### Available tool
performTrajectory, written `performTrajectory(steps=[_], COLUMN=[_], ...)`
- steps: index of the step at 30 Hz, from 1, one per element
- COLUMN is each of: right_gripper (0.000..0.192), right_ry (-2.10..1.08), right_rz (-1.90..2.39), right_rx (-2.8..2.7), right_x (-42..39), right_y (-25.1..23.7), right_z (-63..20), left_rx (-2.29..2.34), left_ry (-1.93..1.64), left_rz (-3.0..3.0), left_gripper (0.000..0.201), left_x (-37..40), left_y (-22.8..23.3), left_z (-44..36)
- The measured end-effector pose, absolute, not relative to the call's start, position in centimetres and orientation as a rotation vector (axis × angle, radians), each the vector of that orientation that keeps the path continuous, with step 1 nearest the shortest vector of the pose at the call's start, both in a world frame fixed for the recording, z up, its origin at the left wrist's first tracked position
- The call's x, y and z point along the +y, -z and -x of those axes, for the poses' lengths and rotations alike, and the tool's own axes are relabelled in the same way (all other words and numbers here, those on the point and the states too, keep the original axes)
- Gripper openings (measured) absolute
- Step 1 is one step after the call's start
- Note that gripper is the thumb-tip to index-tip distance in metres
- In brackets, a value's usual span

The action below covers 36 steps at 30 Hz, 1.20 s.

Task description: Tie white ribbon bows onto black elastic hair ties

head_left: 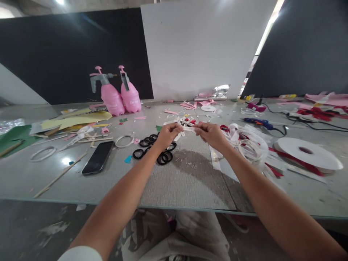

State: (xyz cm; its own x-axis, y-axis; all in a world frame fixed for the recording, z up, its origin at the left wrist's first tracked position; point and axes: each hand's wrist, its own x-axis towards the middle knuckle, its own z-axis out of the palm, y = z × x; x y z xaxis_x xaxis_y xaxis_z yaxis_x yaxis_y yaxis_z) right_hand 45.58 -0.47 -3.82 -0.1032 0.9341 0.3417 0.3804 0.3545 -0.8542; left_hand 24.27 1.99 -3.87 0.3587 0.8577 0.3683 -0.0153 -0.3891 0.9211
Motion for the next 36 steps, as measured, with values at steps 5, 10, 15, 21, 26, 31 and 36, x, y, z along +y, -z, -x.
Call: performTrajectory(steps=[5, 10, 15, 21, 26, 31, 36], right_gripper=[0.036, 0.037, 0.037, 0.030, 0.030, 0.036, 0.035], right_ry=[-0.809, -0.838, -0.773, -0.657, -0.711, -0.864, -0.878], right_rz=[1.176, 1.156, 1.190, 1.268, 1.205, 1.069, 1.055], right_rx=[-1.528, -1.419, -1.367, -1.431, -1.397, -1.440, -1.638], right_x=[0.2, 0.2, -0.1, 0.0, 0.1, -0.3, -0.7], right_y=[3.8, 3.3, 2.5, 2.6, 2.6, 2.7, 3.3], right_z=[-46.4, -46.7, -47.3, -47.9, -47.8, -46.9, -46.0], left_rx=[0.818, 0.861, 0.858, 0.904, 1.063, 1.335, 0.847], left_ry=[-1.460, -1.671, -1.846, -1.884, -1.815, -1.747, -1.236], left_rz=[-1.475, -1.283, -1.112, -1.077, -1.229, -2.023, -2.230], left_gripper=[0.034, 0.033, 0.034, 0.029, 0.020, 0.024, 0.038], left_x=[3.1, 3.9, 4.8, 5.0, 5.0, 3.8, 1.3], left_y=[3.7, 3.3, 3.1, 3.0, 3.4, 3.4, 3.7], left_z=[-23.2, -22.4, -21.1, -20.9, -20.8, -21.4, -24.7])
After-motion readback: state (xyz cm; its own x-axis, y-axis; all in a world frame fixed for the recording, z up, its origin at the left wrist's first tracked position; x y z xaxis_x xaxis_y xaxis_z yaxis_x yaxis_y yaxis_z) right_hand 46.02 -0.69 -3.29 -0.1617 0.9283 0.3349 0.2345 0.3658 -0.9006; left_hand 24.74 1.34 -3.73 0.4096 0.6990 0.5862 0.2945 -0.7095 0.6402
